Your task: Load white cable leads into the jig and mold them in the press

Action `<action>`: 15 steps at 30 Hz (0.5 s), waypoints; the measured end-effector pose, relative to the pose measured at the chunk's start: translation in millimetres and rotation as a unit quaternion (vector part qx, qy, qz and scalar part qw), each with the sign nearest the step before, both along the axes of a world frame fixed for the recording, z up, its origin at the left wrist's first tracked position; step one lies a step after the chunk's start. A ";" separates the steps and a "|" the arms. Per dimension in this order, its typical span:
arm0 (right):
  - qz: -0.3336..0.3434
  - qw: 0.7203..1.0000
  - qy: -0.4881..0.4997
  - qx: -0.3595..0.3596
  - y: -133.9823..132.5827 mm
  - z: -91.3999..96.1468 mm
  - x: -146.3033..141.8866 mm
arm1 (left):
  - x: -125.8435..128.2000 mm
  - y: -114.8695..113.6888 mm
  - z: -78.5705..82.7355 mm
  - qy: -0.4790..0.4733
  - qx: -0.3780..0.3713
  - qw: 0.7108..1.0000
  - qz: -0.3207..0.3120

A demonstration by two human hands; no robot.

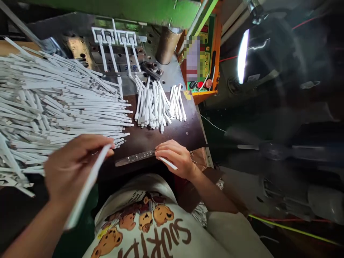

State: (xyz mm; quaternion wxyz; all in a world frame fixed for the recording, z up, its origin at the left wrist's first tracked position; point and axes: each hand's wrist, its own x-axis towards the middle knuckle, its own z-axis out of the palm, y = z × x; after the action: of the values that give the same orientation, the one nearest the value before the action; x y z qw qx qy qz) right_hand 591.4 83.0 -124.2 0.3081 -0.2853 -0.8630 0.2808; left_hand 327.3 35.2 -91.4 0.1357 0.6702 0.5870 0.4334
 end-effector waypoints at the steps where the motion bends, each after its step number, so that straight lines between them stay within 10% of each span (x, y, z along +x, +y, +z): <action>1: -0.004 1.000 0.010 0.004 0.0 -1.0 -1.6 | 7.9 -7.6 -5.0 0.011 0.013 1.000 -0.016; 7: 0.010 0.999 0.027 0.019 0.0 -2.7 -11.1 | 33.9 -27.4 -35.6 0.074 0.028 0.994 -0.081; 15: 0.042 0.998 -0.045 0.024 7.3 5.4 -13.2 | 34.4 -19.4 -28.7 0.225 0.070 0.966 -0.107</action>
State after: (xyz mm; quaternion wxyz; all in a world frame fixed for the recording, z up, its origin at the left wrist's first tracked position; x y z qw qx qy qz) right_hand 578.2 90.3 -118.8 0.2639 -0.2532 -0.8936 0.2601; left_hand 361.7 15.7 -120.1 -0.0019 0.8170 0.4958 0.2945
